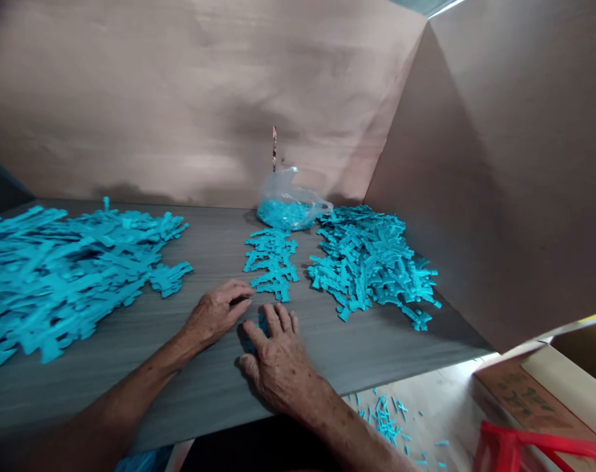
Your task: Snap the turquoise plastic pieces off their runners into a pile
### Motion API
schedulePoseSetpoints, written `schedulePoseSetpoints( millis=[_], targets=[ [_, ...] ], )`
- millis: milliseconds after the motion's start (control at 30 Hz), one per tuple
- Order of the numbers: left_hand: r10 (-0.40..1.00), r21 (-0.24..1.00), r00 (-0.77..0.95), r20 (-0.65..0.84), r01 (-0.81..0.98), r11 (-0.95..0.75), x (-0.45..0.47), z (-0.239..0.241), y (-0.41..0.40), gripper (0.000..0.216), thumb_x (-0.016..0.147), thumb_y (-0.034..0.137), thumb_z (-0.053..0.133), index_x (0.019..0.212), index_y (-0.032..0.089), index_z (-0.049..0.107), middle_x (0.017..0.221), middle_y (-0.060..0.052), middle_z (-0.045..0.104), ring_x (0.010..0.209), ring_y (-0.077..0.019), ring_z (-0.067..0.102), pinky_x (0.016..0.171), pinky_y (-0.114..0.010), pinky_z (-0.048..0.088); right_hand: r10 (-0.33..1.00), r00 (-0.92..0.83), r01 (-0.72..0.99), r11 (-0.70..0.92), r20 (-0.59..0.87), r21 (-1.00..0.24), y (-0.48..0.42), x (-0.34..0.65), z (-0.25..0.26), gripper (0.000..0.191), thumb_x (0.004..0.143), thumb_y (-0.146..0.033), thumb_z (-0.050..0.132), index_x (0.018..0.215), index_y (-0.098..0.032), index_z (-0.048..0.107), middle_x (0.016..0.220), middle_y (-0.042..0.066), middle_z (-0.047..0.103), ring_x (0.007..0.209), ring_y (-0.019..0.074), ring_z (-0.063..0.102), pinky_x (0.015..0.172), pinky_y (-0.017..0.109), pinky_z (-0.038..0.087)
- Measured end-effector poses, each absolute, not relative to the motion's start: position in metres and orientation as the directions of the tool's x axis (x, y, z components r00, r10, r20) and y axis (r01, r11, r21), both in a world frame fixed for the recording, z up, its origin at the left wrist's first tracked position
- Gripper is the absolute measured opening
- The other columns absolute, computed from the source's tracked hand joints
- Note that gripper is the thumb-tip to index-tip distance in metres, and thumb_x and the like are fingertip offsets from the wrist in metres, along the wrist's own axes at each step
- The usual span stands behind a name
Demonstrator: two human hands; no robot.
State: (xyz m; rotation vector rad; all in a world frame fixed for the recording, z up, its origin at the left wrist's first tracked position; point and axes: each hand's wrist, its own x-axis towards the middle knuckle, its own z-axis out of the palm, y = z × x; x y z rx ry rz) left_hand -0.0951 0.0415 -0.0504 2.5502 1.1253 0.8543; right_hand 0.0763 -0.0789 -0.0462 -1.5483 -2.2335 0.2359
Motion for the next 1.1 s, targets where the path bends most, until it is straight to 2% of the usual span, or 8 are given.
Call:
schedulePoseSetpoints(
  millis=[200, 300, 400, 533, 700, 900, 1100],
  targets=[
    [0.729, 0.416, 0.539, 0.421, 0.600, -0.684, -0.096, -0.051, 0.042, 0.021, 0.089, 0.017, 0.054, 0.101, 0.019, 0.071, 0.107, -0.007, 0.071, 0.098, -0.0218, 0.067, 0.090, -0.035, 0.053, 0.900, -0.356, 0.845, 0.425, 0.252, -0.325, -0.079, 0.074, -0.049, 0.044, 0.091, -0.039, 0.061, 0.132, -0.022, 0.054, 0.148, 0.018, 0.044, 0.140, 0.0387, 0.034, 0.111, 0.062, 0.033],
    [0.716, 0.395, 0.545, 0.437, 0.599, -0.697, -0.096, -0.051, 0.041, 0.022, 0.089, 0.018, 0.055, 0.103, 0.019, 0.072, 0.116, -0.009, 0.068, 0.110, -0.0248, 0.062, 0.098, -0.040, 0.049, 0.893, -0.369, 0.830, 0.441, 0.257, -0.341, -0.079, 0.074, -0.051, 0.043, 0.092, -0.037, 0.060, 0.131, -0.021, 0.054, 0.147, 0.017, 0.045, 0.141, 0.0366, 0.035, 0.112, 0.060, 0.033],
    [0.704, 0.326, 0.554, 0.444, 0.632, -0.703, -0.090, -0.051, 0.042, 0.025, 0.090, 0.021, 0.056, 0.110, 0.022, 0.071, 0.130, -0.009, 0.062, 0.124, -0.0279, 0.053, 0.104, -0.045, 0.044, 0.900, -0.360, 0.817, 0.431, 0.245, -0.382, -0.079, 0.074, -0.050, 0.042, 0.092, -0.035, 0.059, 0.131, -0.020, 0.053, 0.146, 0.017, 0.045, 0.140, 0.0352, 0.035, 0.113, 0.059, 0.033],
    [0.755, 0.223, 0.514, 0.407, 0.746, -0.628, -0.075, -0.052, 0.049, 0.032, 0.087, 0.026, 0.062, 0.118, 0.023, 0.068, 0.135, -0.012, 0.058, 0.124, -0.0305, 0.052, 0.101, -0.048, 0.047, 0.906, -0.336, 0.804, 0.418, 0.258, -0.423, -0.079, 0.073, -0.049, 0.040, 0.092, -0.034, 0.059, 0.129, -0.020, 0.055, 0.146, 0.017, 0.045, 0.138, 0.0350, 0.038, 0.113, 0.057, 0.034],
    [0.768, 0.199, 0.502, 0.398, 0.770, -0.606, -0.061, -0.054, 0.066, 0.034, 0.083, 0.030, 0.067, 0.116, 0.023, 0.070, 0.134, -0.014, 0.059, 0.122, -0.0352, 0.054, 0.096, -0.052, 0.048, 0.892, -0.301, 0.787, 0.432, 0.336, -0.440, -0.079, 0.076, -0.055, 0.031, 0.090, -0.029, 0.061, 0.118, -0.017, 0.061, 0.139, 0.016, 0.051, 0.136, 0.0326, 0.041, 0.114, 0.050, 0.037],
    [0.766, 0.203, 0.482, 0.426, 0.774, -0.600, -0.063, -0.056, 0.081, 0.027, 0.082, 0.028, 0.067, 0.107, 0.021, 0.072, 0.128, -0.014, 0.062, 0.121, -0.0333, 0.055, 0.099, -0.050, 0.047, 0.847, -0.252, 0.779, 0.465, 0.469, -0.421, -0.085, 0.079, -0.061, 0.023, 0.090, -0.025, 0.060, 0.111, -0.016, 0.064, 0.132, 0.016, 0.058, 0.131, 0.0330, 0.046, 0.111, 0.052, 0.041],
    [0.761, 0.254, 0.412, 0.502, 0.770, -0.585, -0.067, -0.051, 0.074, 0.029, 0.088, 0.032, 0.061, 0.112, 0.019, 0.069, 0.127, -0.014, 0.062, 0.119, -0.0313, 0.056, 0.099, -0.049, 0.047, 0.733, -0.230, 0.723, 0.569, 0.640, -0.392, -0.090, 0.084, -0.059, 0.017, 0.087, -0.012, 0.056, 0.102, -0.017, 0.064, 0.113, 0.013, 0.066, 0.114, 0.0282, 0.056, 0.098, 0.048, 0.049]
  ],
)
